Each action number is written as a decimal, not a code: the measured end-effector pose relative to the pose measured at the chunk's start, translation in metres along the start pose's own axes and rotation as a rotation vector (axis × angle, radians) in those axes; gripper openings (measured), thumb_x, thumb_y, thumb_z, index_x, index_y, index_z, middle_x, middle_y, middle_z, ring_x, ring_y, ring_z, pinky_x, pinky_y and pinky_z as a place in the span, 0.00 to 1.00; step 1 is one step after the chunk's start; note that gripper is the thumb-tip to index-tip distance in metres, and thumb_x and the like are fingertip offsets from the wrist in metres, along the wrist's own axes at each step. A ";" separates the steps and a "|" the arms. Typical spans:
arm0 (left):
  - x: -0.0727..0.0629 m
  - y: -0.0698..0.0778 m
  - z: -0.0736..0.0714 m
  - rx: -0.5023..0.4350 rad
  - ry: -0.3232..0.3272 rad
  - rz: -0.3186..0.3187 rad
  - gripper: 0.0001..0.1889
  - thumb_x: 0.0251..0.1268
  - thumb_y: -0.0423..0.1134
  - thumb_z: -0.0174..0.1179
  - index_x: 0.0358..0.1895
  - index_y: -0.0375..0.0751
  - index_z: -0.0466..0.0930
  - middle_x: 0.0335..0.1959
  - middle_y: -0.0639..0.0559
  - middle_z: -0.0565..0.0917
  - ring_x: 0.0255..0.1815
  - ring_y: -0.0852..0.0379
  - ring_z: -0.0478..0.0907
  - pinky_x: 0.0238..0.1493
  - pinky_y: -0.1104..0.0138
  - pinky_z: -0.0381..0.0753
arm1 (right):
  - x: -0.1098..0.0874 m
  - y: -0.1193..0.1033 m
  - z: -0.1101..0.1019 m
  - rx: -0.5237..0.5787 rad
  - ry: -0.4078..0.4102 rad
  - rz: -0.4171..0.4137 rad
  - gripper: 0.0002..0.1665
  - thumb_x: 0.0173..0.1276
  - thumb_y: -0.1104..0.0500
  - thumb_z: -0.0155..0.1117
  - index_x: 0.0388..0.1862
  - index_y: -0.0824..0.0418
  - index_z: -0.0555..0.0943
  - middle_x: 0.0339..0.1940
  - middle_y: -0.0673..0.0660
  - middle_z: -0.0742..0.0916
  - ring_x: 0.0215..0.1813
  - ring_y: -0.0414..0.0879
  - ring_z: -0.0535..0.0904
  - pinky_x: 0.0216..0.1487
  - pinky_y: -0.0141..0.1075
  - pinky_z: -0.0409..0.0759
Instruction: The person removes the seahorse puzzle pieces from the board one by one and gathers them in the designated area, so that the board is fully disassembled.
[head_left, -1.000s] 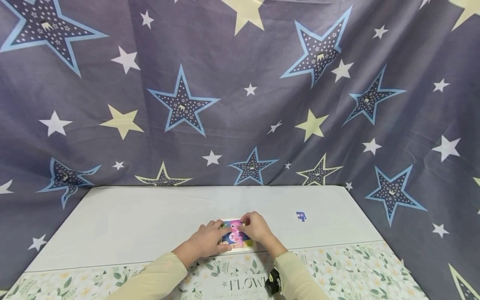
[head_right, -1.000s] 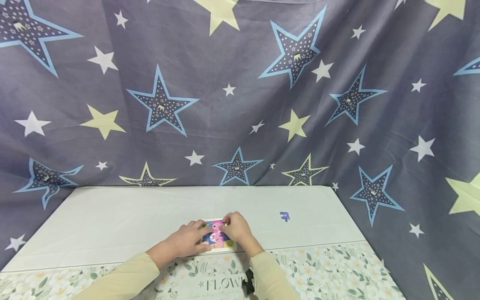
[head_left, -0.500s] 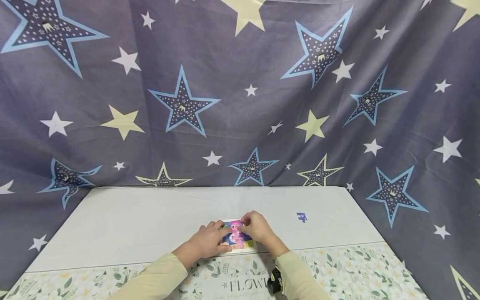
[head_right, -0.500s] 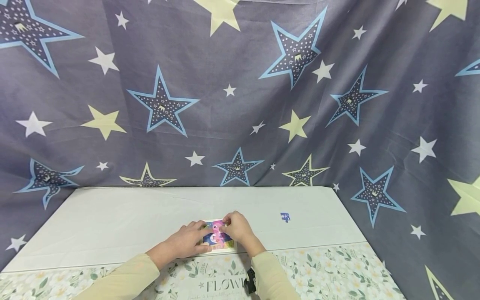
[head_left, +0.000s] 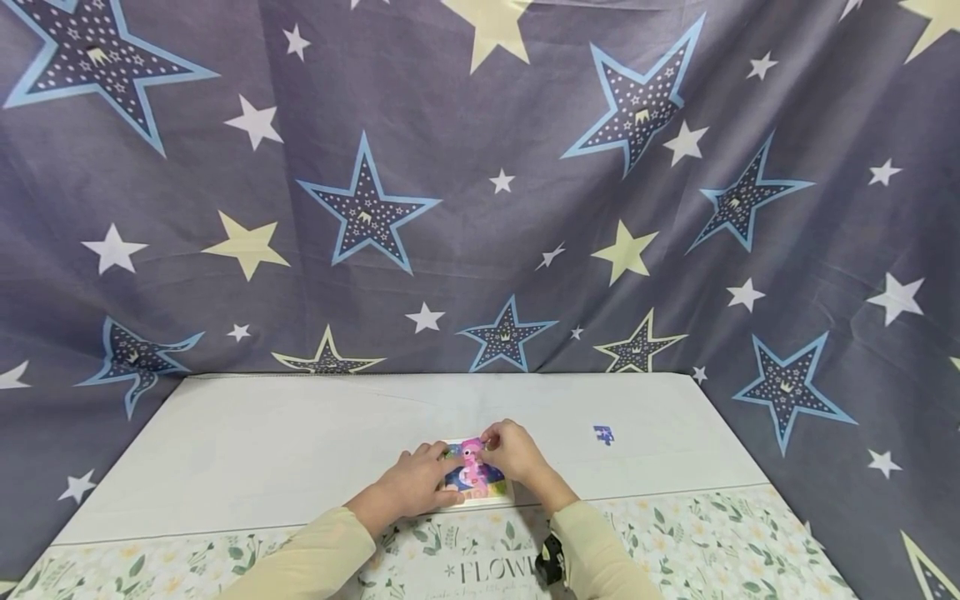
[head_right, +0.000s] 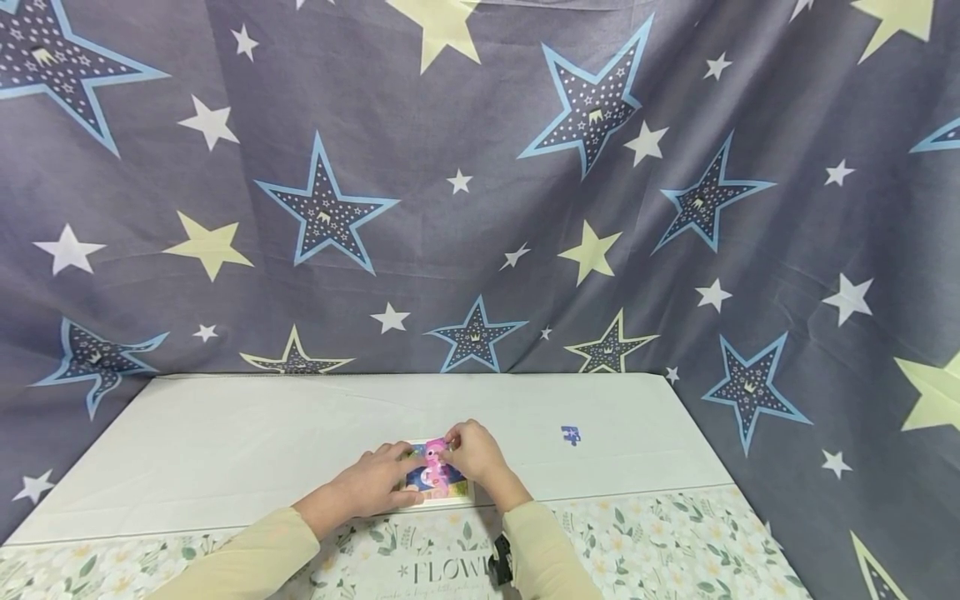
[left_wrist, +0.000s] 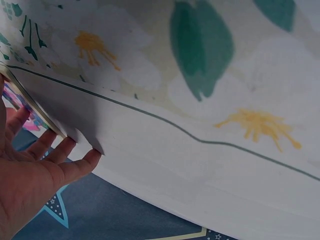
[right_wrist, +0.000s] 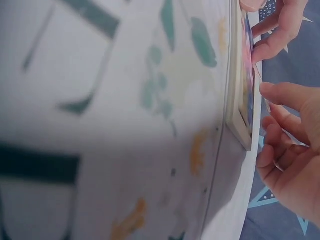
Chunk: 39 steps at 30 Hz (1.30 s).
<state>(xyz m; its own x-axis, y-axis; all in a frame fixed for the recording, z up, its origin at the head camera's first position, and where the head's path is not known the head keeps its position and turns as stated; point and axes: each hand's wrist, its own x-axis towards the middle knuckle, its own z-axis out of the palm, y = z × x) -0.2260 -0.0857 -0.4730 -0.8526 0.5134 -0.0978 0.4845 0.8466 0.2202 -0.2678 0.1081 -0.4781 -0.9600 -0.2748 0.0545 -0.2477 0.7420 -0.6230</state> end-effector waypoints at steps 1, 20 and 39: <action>0.000 0.000 0.000 -0.001 0.001 0.000 0.34 0.60 0.65 0.52 0.66 0.51 0.68 0.64 0.42 0.68 0.63 0.42 0.67 0.57 0.40 0.69 | 0.000 0.000 0.000 -0.002 0.003 -0.004 0.09 0.55 0.60 0.70 0.33 0.61 0.81 0.29 0.53 0.77 0.30 0.41 0.71 0.31 0.31 0.72; 0.000 0.000 -0.001 -0.019 0.010 0.004 0.33 0.60 0.64 0.53 0.65 0.50 0.69 0.62 0.42 0.69 0.62 0.42 0.68 0.57 0.39 0.69 | 0.000 0.003 -0.004 0.007 0.033 -0.003 0.10 0.58 0.59 0.69 0.37 0.63 0.82 0.31 0.53 0.79 0.32 0.42 0.73 0.33 0.32 0.74; 0.001 0.000 0.000 -0.024 -0.003 0.007 0.33 0.61 0.64 0.52 0.65 0.51 0.69 0.63 0.43 0.69 0.62 0.43 0.68 0.58 0.41 0.69 | -0.005 0.009 -0.010 0.014 0.056 -0.015 0.12 0.57 0.57 0.70 0.37 0.63 0.82 0.31 0.55 0.79 0.31 0.42 0.73 0.28 0.30 0.72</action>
<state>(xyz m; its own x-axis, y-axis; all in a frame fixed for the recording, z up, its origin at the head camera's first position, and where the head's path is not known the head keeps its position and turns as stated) -0.2266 -0.0850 -0.4730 -0.8486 0.5198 -0.0989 0.4857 0.8394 0.2439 -0.2668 0.1220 -0.4762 -0.9620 -0.2509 0.1076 -0.2609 0.7292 -0.6326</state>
